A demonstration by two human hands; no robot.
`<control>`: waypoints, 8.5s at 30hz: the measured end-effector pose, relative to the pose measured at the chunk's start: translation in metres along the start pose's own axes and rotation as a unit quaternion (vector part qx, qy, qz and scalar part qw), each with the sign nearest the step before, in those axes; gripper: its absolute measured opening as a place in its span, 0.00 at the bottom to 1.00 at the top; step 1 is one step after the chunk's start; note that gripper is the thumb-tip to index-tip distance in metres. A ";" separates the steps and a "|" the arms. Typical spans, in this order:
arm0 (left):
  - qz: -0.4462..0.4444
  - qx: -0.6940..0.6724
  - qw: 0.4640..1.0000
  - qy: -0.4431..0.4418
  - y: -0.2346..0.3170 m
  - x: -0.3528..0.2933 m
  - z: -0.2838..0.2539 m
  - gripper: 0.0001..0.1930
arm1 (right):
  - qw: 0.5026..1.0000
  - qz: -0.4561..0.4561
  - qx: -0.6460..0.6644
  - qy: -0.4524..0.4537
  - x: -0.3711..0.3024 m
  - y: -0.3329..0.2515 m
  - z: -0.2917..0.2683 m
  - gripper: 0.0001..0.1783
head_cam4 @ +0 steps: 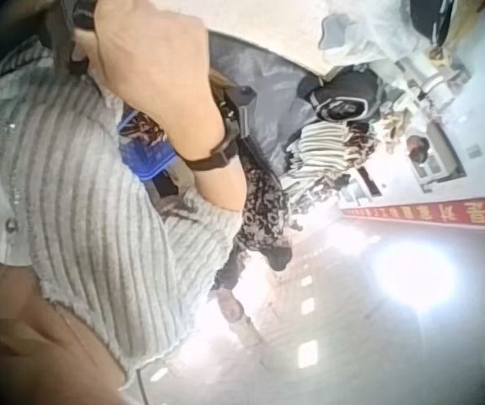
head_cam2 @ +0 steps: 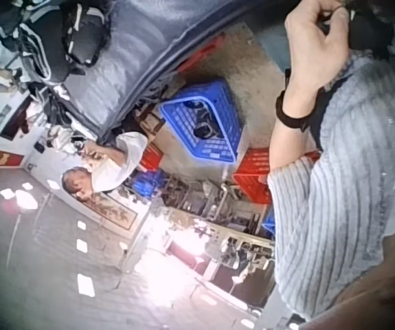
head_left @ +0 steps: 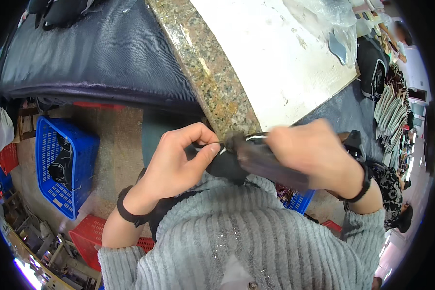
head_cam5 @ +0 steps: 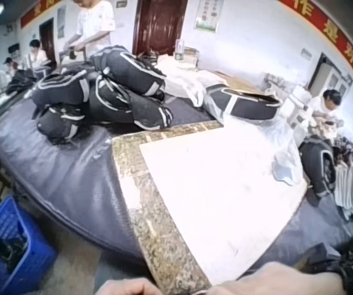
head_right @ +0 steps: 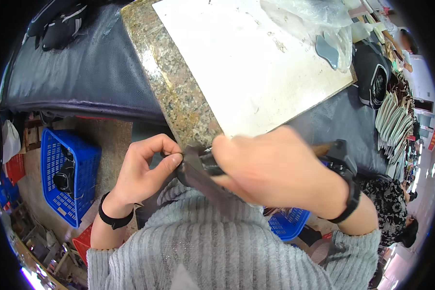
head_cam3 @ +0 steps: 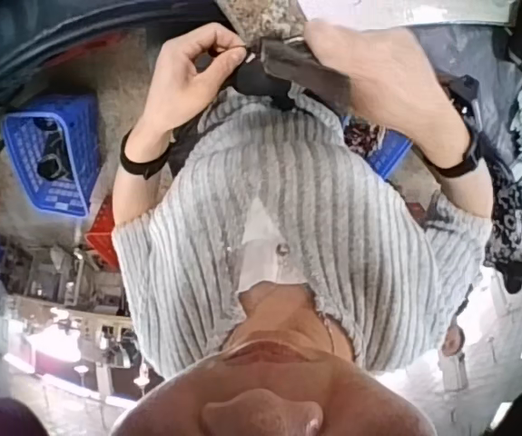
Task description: Manually assemble and hammer components of a shoe upper.
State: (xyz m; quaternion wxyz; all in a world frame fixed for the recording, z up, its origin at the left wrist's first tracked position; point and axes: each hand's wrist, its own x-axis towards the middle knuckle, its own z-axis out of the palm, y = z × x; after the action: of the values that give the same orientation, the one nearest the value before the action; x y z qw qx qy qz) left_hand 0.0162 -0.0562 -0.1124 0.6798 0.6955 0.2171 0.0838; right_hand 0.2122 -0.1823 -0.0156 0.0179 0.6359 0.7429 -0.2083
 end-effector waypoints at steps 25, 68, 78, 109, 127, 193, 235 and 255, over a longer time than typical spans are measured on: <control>0.027 0.059 0.998 -0.012 0.002 -0.001 -0.004 0.03 | 0.996 0.034 0.070 0.035 -0.021 0.017 0.014 0.14; 0.031 0.105 0.989 0.098 0.145 0.023 -0.048 0.13 | 0.954 0.054 0.264 0.130 0.070 0.024 -0.055 0.11; -0.011 0.019 0.999 -0.048 0.130 0.044 -0.067 0.13 | 0.819 0.058 0.570 -0.031 0.070 0.047 -0.067 0.10; 0.282 -0.022 0.951 -0.125 0.148 0.157 0.030 0.43 | 0.606 0.107 0.672 0.412 -0.062 0.114 -0.068 0.15; -0.010 -0.177 0.954 -0.241 0.140 0.245 0.204 0.09 | 0.361 0.163 0.675 0.623 -0.238 0.189 0.015 0.17; 0.130 0.209 0.967 -0.062 0.115 0.357 0.288 0.43 | 0.578 0.571 0.442 0.380 -0.286 0.226 0.051 0.30; 0.091 0.349 0.844 0.398 0.103 0.151 -0.157 0.09 | 0.765 0.269 0.098 0.577 -0.165 0.185 0.060 0.21; 0.454 0.362 0.680 0.447 0.230 0.180 -0.271 0.09 | 0.768 0.320 -0.069 0.550 -0.058 0.086 0.110 0.10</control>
State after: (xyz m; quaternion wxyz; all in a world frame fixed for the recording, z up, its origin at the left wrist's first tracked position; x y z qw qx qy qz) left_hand 0.1085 0.2692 0.0983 0.0760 0.7802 0.1660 0.5983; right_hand 0.2786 -0.2646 -0.1236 -0.2848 0.8398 0.3909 0.2466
